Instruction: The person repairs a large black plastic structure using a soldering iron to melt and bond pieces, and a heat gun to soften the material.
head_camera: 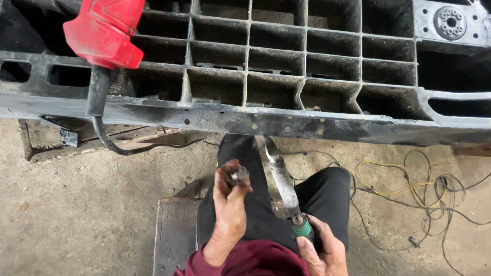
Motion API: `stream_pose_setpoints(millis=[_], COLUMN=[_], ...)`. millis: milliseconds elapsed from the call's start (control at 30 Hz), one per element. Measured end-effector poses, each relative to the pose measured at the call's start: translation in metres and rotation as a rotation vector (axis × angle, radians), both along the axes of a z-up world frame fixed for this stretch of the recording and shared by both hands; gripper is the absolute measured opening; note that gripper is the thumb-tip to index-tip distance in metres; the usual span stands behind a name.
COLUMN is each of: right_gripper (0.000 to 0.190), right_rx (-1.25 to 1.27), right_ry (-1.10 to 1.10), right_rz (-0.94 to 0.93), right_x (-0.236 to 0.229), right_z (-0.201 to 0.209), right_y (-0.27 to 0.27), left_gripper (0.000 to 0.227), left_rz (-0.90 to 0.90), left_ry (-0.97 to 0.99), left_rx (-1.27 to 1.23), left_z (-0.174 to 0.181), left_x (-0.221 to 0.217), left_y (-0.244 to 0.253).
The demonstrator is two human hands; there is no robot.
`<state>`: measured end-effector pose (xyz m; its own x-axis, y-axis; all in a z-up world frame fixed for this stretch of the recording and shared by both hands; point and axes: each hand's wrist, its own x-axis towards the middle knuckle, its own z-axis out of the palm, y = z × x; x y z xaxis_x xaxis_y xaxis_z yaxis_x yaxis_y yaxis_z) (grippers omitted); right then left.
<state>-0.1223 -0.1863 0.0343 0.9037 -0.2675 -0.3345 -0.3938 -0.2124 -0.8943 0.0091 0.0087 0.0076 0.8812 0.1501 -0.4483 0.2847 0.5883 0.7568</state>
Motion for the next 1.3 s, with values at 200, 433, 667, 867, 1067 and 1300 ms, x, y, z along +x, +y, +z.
stream_pose_setpoints(millis=[200,433,667,867,1067,1300], right_gripper=[0.046,0.047,0.048,0.051,0.056,0.056], right_rx=[-0.184,-0.244,-0.225,-0.195,-0.059,0.016], right_ry=[-0.132,-0.125,-0.098,-0.244,-0.4,-0.198], right_rz=[0.175,0.148,0.128,0.151,0.249,0.082], right_x=[0.014,0.019,0.007,-0.012,-0.011,-0.024], right_z=[0.01,0.016,-0.002,-0.066,-0.091,-0.107], right_y=[0.006,0.022,0.018,0.004,-0.007,-0.009], left_gripper=[0.018,0.033,0.024,0.026,0.021,0.028], left_rz=[-0.062,-0.375,-0.839,-0.831,-0.849,-0.941], left_ry=[-0.087,0.003,0.009,0.002,-0.172,-0.156], left_rx=[-0.093,-0.035,-0.165,-0.255,-0.269,-0.352], left_z=[0.01,-0.003,0.01,0.014,0.02,0.029], left_x=[0.007,-0.021,-0.038,-0.044,-0.044,-0.046], left_y=[0.013,0.0,0.004,0.008,0.015,0.022])
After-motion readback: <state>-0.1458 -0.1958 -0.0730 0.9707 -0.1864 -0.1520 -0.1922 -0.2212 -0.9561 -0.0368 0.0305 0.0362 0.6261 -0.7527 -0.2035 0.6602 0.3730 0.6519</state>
